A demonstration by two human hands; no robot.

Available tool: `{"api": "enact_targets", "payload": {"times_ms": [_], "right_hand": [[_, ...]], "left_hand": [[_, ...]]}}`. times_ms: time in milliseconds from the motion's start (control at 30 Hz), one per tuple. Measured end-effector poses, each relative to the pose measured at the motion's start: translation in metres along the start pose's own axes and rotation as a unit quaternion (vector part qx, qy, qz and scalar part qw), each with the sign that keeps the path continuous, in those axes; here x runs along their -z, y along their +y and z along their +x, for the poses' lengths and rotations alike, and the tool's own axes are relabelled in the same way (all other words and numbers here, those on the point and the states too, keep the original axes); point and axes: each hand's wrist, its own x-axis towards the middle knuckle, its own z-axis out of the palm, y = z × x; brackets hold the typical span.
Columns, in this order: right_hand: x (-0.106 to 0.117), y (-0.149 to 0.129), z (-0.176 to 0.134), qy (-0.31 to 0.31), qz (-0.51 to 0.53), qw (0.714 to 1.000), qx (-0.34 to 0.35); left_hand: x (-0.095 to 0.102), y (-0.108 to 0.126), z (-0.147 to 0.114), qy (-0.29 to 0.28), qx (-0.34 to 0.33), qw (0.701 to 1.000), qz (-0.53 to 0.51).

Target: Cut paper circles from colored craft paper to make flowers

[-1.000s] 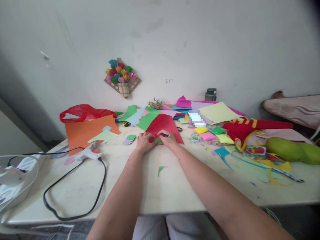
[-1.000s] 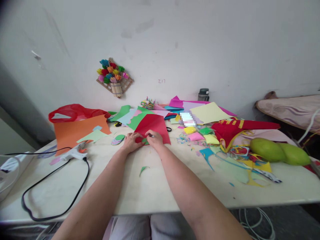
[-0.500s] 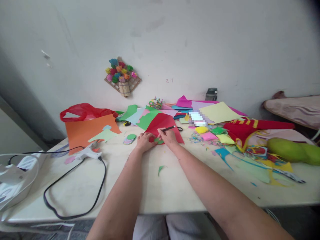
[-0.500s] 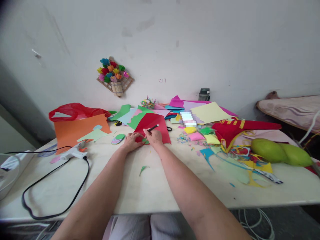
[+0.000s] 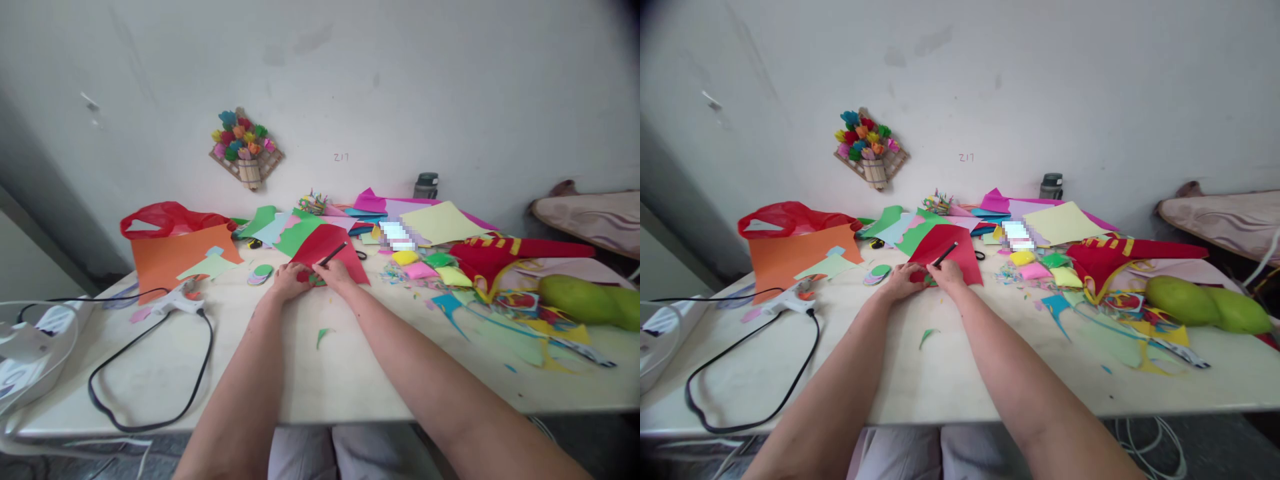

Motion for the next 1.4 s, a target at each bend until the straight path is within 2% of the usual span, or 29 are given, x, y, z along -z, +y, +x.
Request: {"api": "enact_targets", "payload": {"times_ms": [667, 1400], "right_hand": [[0.006, -0.017, -0.010, -0.026, -0.144, 0.989, 0.023], [0.005, -0.020, -0.011, -0.015, -0.183, 0.983, 0.029]], "left_hand": [[0.002, -0.006, 0.005, -0.042, 0.018, 0.999, 0.015], [0.011, -0.007, 0.003, -0.099, 0.003, 0.995, 0.026]]}}
